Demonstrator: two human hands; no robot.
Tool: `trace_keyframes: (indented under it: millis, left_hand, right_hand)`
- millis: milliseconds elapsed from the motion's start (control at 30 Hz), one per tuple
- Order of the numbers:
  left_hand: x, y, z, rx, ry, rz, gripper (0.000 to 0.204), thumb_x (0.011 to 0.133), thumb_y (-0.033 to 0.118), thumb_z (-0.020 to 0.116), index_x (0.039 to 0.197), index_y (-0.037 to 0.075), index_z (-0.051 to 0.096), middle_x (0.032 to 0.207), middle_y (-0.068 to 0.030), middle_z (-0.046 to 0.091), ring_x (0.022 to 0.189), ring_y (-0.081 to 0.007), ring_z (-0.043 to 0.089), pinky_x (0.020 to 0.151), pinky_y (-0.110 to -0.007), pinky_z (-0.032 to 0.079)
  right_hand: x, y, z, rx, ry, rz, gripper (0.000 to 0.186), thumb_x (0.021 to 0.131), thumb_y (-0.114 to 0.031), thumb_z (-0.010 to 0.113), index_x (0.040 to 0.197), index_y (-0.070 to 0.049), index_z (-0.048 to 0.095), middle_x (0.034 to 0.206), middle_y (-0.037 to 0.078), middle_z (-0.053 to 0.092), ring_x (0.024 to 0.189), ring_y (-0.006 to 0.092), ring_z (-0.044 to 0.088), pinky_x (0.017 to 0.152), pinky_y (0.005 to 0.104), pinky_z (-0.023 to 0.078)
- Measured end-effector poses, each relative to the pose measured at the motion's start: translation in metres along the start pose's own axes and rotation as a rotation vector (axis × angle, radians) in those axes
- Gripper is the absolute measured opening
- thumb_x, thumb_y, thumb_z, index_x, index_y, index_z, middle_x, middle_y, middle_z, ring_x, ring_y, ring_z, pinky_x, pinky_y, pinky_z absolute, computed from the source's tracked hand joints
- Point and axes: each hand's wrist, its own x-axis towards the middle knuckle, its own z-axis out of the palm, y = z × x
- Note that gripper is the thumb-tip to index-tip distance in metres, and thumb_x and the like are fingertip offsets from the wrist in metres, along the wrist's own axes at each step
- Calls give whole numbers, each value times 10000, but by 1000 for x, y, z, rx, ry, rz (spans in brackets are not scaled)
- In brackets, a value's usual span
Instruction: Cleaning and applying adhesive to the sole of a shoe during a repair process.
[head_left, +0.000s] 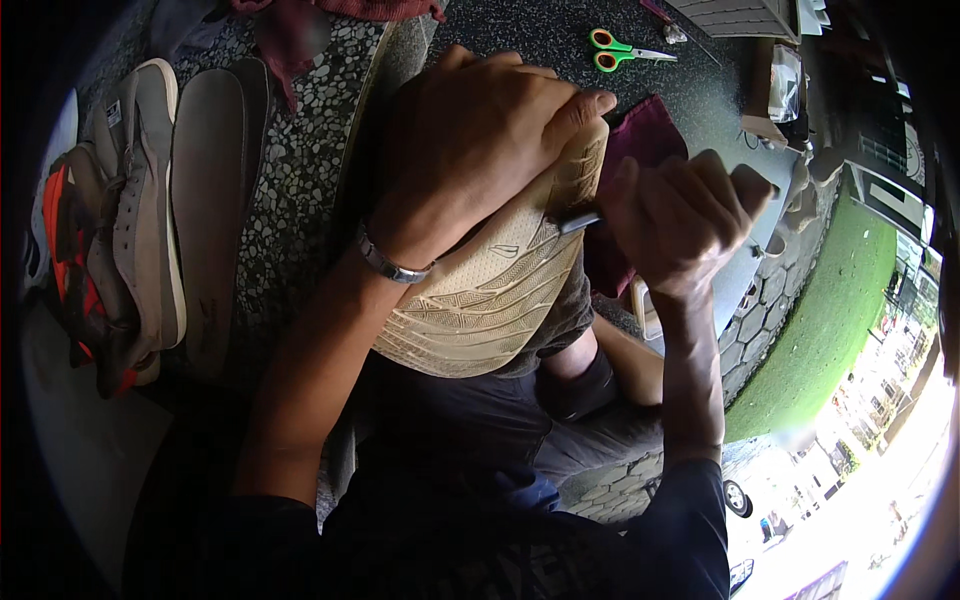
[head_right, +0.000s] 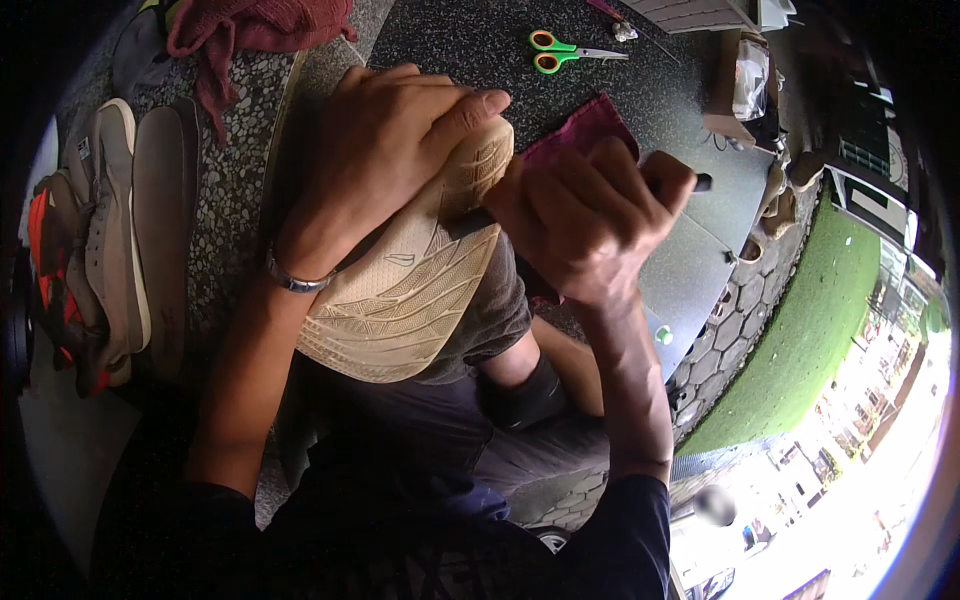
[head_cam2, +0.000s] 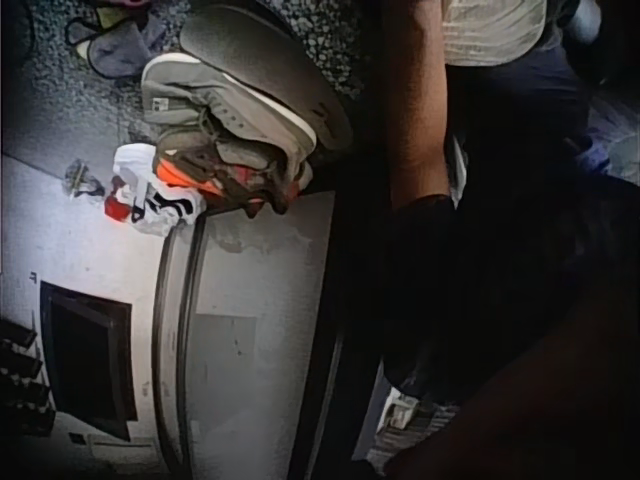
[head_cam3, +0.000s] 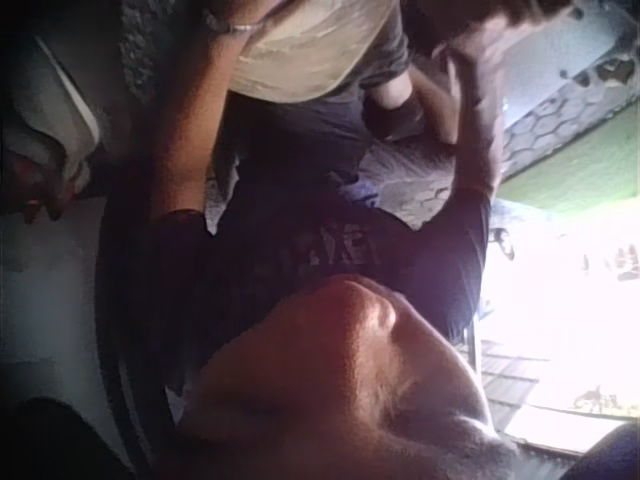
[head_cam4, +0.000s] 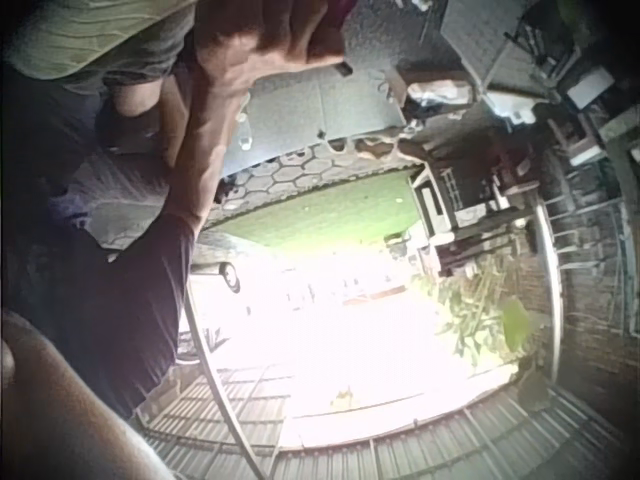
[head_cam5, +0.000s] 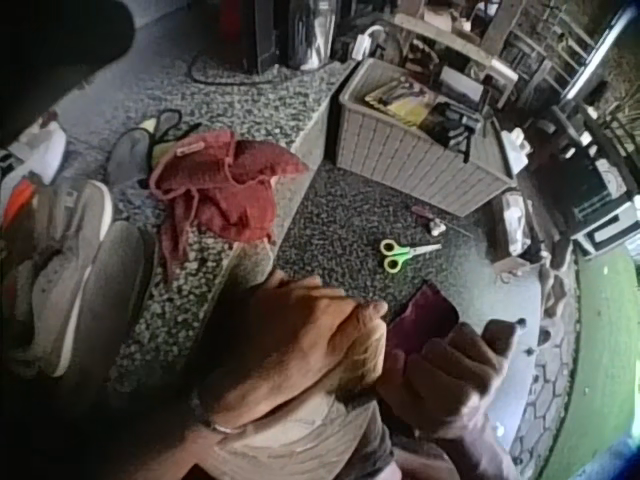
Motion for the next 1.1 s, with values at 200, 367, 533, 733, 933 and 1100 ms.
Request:
trace_keyframes:
  millis: [200, 367, 533, 733, 933, 1100]
  left_hand:
    - [-8, 2, 2, 0, 52, -39, 505, 1033, 470, 574, 710, 100, 689, 653, -52, 645, 699, -254, 632, 716, -424, 411]
    - [-7, 1, 4, -6, 135, 16, 483, 1033, 448, 588, 707, 105, 685, 629, -58, 636, 650, -262, 629, 712, -418, 428]
    - [-7, 3, 3, 1, 97, 12, 471, 1020, 448, 607, 711, 101, 687, 618, -54, 629, 648, -255, 635, 684, -423, 435]
    - [-5, 1, 5, 32, 105, 0, 467, 1007, 443, 628, 705, 90, 678, 628, -60, 626, 676, -254, 644, 683, -417, 438]
    - [-6, 0, 4, 59, 49, -12, 452, 1006, 436, 631, 726, 86, 699, 654, -73, 641, 709, -266, 652, 692, -419, 439]
    - [0, 1, -3, 6, 40, -32, 468, 1010, 420, 630, 700, 71, 673, 640, -98, 625, 709, -299, 646, 697, -427, 446]
  right_hand:
    - [-2, 1, -8, -106, -134, 100, 254, 761, -244, 822, 596, -188, 638, 582, -83, 557, 584, 109, 472, 742, 355, 292]
    - [-5, -7, -3, -47, -149, 132, 271, 749, -200, 820, 584, -168, 607, 579, -57, 551, 578, 133, 482, 725, 357, 289]
    - [-3, -14, 2, -93, -97, 169, 303, 738, -179, 804, 555, -150, 564, 578, -38, 563, 577, 146, 498, 732, 367, 310]
    - [-15, 10, -7, -6, -165, 269, 325, 769, -182, 788, 546, -149, 553, 571, -35, 549, 575, 153, 497, 735, 363, 307]
    - [-9, -20, 2, -23, -96, 190, 336, 778, -179, 784, 536, -163, 551, 564, -27, 560, 541, 166, 486, 717, 361, 300]
    - [-6, -21, 10, 17, -41, 169, 350, 833, -182, 774, 558, -141, 562, 560, -21, 533, 529, 135, 431, 723, 342, 304]
